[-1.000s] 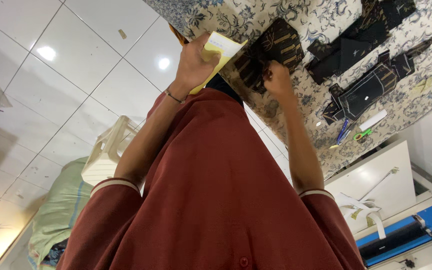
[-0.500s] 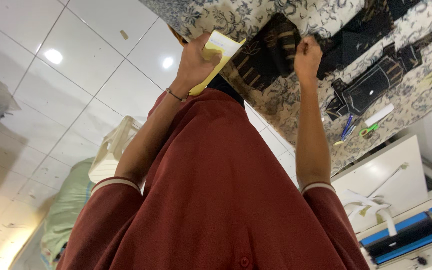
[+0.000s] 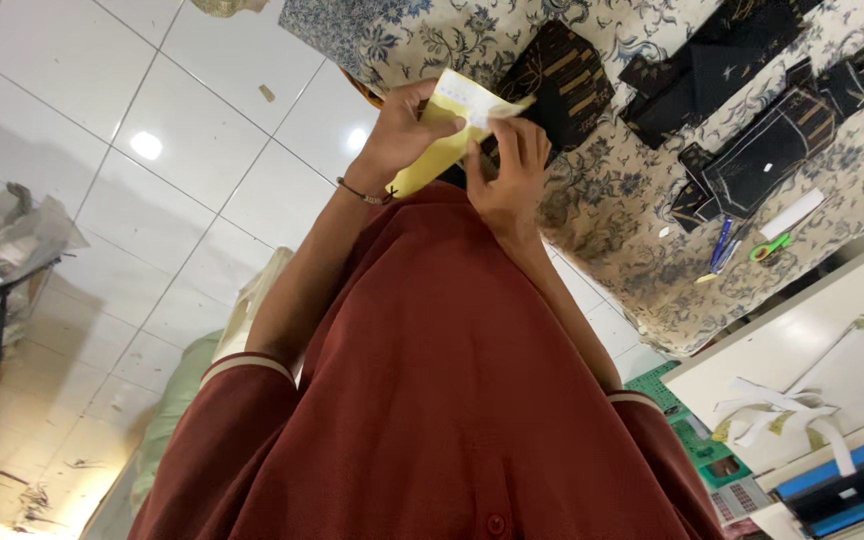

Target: The person applies small white adhesive labels to several dark patterned fabric pieces laid out on a table. They peel each label from a yellow backing sheet and press it onto the fabric, handling the pieces one at a time.

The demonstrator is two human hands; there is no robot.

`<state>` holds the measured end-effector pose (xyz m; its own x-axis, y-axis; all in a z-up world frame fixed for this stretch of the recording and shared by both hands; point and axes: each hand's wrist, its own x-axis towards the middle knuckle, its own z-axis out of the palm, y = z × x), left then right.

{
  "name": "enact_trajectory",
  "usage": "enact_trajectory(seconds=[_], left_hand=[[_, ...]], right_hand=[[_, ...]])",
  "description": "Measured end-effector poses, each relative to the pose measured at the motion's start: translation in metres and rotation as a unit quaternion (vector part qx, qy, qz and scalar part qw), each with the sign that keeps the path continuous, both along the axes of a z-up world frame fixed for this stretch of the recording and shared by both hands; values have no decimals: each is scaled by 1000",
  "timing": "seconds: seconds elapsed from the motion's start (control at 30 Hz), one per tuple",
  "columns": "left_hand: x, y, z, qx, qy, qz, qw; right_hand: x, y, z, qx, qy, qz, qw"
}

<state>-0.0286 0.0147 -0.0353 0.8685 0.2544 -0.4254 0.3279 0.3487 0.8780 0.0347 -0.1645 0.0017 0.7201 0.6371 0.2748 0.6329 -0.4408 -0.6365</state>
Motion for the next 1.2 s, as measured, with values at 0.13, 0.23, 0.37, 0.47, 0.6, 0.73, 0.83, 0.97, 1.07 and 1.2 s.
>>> enact_trajectory(seconds=[0.13, 0.23, 0.37, 0.47, 0.6, 0.73, 0.83, 0.97, 1.07, 1.2], left_hand=[[6, -3, 10, -17, -108, -8, 994], [4, -5, 18, -15, -100, -7, 995], [1, -7, 32, 63, -122, -14, 991], [1, -7, 45, 157, -130, -28, 979], [2, -6, 59, 192, -65, -44, 978], [2, -6, 65, 209, -80, -38, 974], [0, -9, 61, 229, -72, -35, 970], [-7, -12, 44, 255, -59, 1, 965], [-11, 0, 28, 251, -79, 44, 964], [-27, 27, 21, 266, -25, 88, 960]], right_hand=[[7, 15, 25, 3, 7, -7, 1000], [14, 13, 29, 11, 5, 9, 1000], [15, 7, 26, 18, 2, 37, 999], [12, 8, 24, 29, 30, 22, 999], [8, 9, 23, 40, 45, 2, 998], [6, 7, 20, 54, 65, -10, 996], [5, 6, 13, 59, 78, -23, 995], [7, -2, -7, 64, 106, -30, 992], [11, -27, -24, 52, 104, -59, 992], [25, -55, -58, -87, 28, -29, 995]])
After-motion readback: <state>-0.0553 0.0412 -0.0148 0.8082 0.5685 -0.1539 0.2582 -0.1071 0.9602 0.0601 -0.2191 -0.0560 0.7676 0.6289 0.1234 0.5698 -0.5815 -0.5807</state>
